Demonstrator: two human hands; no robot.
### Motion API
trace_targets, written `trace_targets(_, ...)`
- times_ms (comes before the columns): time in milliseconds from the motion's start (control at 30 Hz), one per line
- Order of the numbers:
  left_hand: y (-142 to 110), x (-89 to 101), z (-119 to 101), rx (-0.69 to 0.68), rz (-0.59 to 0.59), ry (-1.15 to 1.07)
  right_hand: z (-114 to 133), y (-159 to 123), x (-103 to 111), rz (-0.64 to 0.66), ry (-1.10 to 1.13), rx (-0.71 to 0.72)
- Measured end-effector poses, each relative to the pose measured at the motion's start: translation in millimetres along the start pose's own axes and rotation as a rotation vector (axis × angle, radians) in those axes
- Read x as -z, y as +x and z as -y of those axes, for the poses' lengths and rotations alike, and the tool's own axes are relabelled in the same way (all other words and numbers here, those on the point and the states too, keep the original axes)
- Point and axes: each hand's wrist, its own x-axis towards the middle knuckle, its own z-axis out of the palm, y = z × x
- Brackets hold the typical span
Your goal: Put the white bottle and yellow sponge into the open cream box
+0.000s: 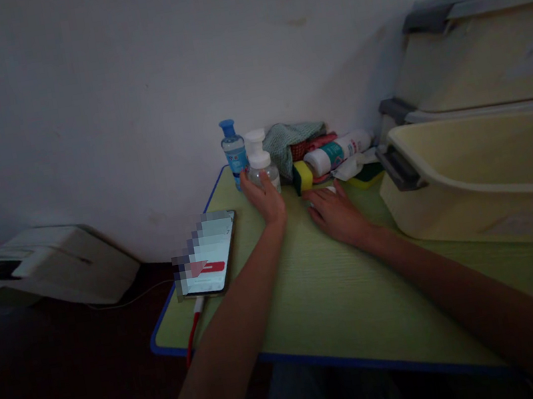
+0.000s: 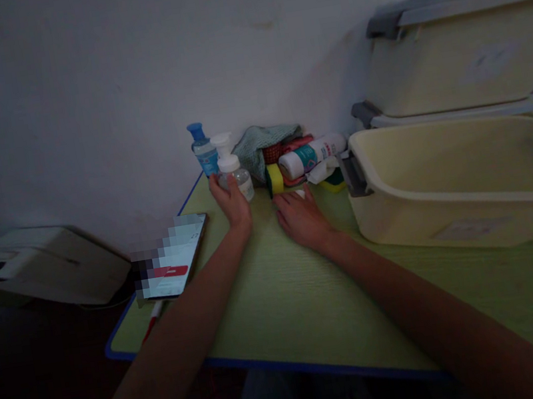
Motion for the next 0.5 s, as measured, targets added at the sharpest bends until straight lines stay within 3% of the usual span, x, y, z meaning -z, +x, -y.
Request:
trace_targets(133, -3.5, 7.1, -8.2, -0.090, -0.163, 0.071, 0.5, -0.7, 0.3, 0.000, -0.001, -0.001)
trace_targets(233, -6.9, 10.2, -13.7, -0.188, -0.167, 0.092, 1.4, -0.9, 1.3, 0.004, -0.003, 0.001)
trace_targets(333, -13.1, 8.5, -15.9, -0.365, -0.056, 0.074, 1.5, -0.7, 1.3, 0.009, -0.004, 0.002)
trace_targets(500, -25.0, 0.6, -14.0, -0.608, 0.343, 0.033, 0.5, -0.3, -1.6, -0.015, -0.003, 0.011)
